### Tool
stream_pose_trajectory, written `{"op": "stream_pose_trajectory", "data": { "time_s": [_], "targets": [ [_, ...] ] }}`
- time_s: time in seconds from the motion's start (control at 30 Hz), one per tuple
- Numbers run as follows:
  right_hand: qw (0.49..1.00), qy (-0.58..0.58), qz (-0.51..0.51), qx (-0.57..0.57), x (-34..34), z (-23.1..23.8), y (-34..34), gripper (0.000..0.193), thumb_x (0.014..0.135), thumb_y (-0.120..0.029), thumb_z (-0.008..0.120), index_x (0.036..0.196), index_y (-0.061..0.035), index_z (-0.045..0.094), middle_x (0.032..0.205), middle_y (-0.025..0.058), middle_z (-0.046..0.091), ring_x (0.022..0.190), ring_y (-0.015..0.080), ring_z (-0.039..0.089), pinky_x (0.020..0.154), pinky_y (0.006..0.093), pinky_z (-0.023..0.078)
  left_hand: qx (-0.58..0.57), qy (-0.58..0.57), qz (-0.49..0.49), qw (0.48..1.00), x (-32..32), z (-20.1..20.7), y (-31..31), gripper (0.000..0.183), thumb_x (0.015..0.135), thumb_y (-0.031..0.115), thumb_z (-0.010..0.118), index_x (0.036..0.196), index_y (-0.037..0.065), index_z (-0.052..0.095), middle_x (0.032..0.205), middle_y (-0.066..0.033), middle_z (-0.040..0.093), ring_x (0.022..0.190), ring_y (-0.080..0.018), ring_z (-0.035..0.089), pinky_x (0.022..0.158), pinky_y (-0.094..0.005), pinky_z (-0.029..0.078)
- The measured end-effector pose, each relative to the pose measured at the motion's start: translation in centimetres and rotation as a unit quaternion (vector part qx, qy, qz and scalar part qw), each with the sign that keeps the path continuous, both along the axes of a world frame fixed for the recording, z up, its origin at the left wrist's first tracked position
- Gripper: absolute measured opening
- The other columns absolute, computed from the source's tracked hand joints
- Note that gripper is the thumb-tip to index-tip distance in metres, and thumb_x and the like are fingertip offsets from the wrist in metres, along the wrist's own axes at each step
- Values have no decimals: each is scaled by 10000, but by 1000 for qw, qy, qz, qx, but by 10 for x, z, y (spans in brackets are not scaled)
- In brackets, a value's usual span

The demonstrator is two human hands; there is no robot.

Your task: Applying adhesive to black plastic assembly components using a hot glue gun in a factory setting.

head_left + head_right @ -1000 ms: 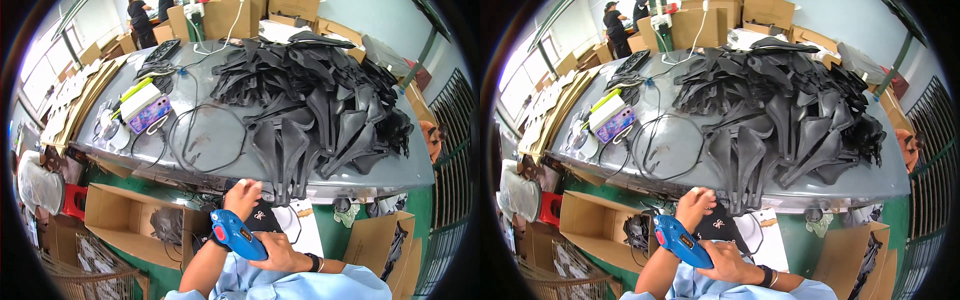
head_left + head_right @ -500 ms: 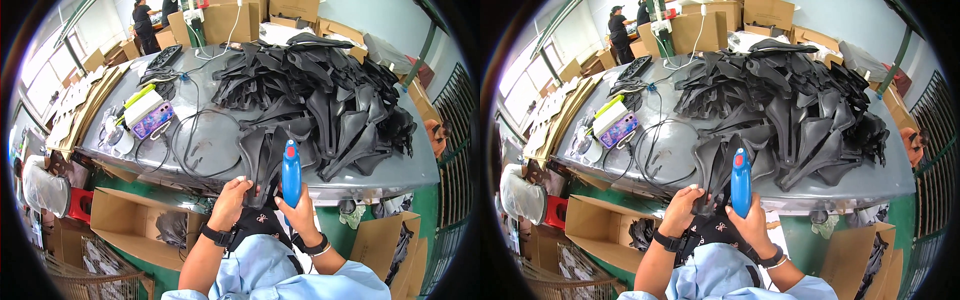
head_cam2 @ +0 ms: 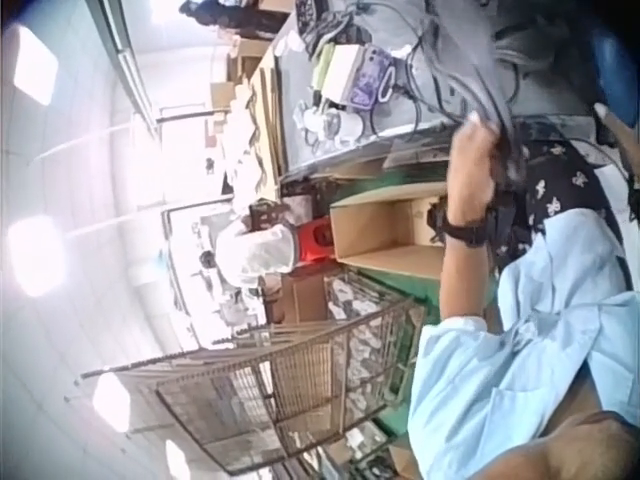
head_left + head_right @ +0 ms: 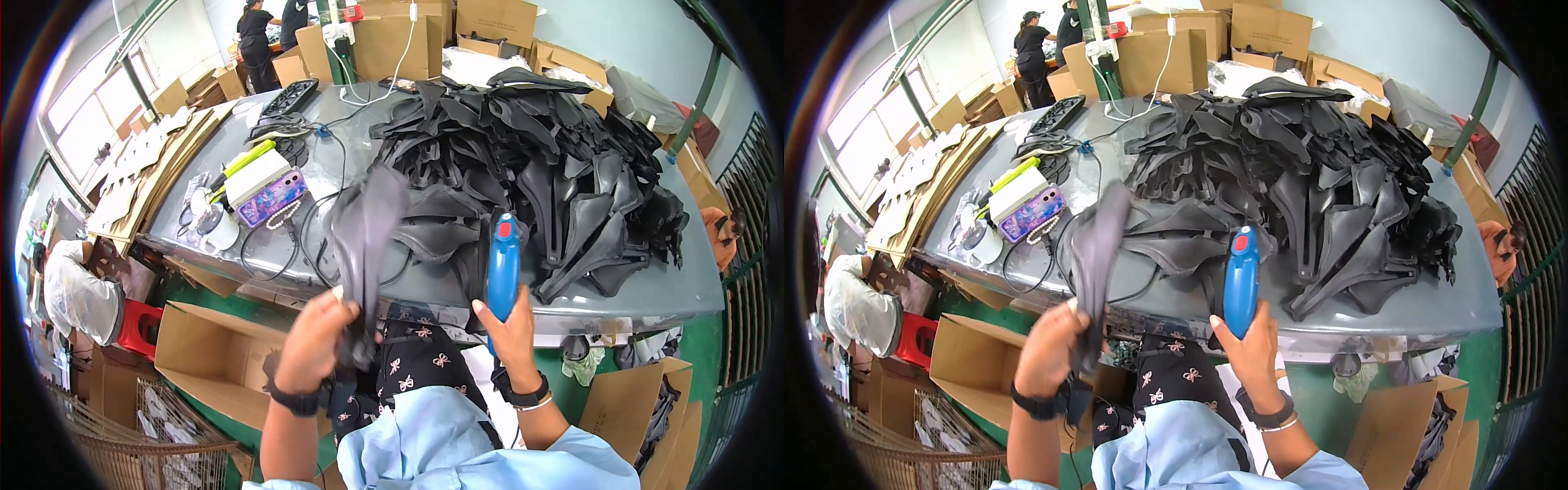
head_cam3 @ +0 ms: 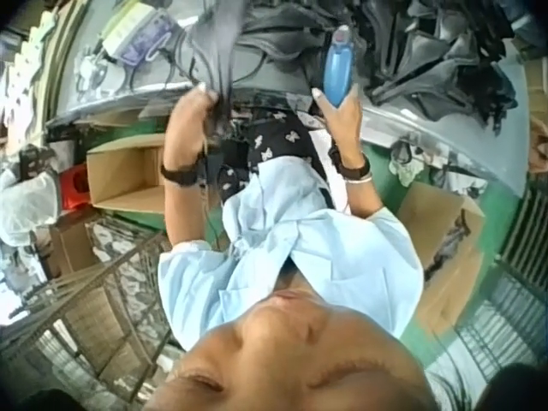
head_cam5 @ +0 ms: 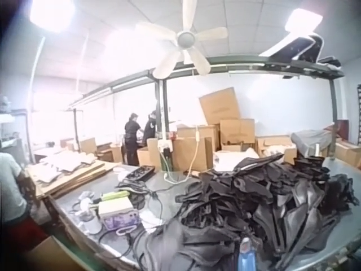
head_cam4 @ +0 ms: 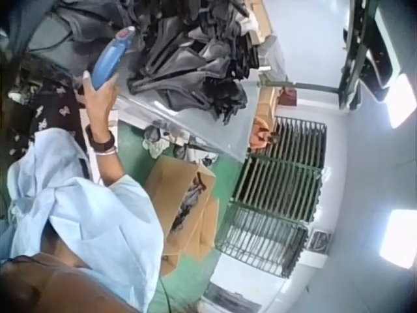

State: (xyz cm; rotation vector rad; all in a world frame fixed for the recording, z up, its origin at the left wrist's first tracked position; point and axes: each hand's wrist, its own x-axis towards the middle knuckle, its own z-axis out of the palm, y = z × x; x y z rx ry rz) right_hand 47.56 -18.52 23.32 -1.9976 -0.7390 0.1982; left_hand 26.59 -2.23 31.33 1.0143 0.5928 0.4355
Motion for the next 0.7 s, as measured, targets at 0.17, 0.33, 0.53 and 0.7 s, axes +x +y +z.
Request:
{"op": "stream_pose_trajectory", "data": {
  "time_s": [0.17, 0.33, 0.53, 0.7],
  "targets": [
    [924, 271, 120, 243, -21, 35, -5, 572, 706, -283, 807, 1077, -4, 472, 936, 117, 587, 834, 190, 574, 701, 319, 458, 12, 73, -58, 996, -24, -41, -53, 236, 889, 5, 477, 1119, 14, 530, 949, -25, 606, 862, -102, 560, 788, -253, 456],
    [951, 223, 163, 139, -36, 58, 1, 552, 684, -160, 815, 1093, -18, 472, 907, 50, 561, 831, 115, 574, 683, 244, 463, 34, 78, -148, 985, -35, -58, -74, 317, 853, 45, 543, 1165, 5, 505, 1056, -78, 585, 985, -159, 557, 892, -300, 430],
    [950, 99, 256, 149, -48, 35, 2, 585, 690, -195, 807, 1116, -1, 458, 904, 80, 626, 768, 143, 607, 700, 277, 499, -167, -214, 101, 957, -46, -58, -76, 577, 922, 491, 444, 1197, -16, 469, 1069, -137, 564, 942, -239, 566, 869, -385, 449],
    [935, 82, 345, 10, -80, 37, -16, 637, 696, -353, 806, 1044, 49, 455, 724, 134, 643, 680, 226, 671, 609, 323, 521, 19, -191, 276, 942, -42, -56, -84, 830, 849, 720, 307, 1251, 6, 445, 1137, -108, 547, 960, -214, 555, 883, -358, 436]
  ]
}}
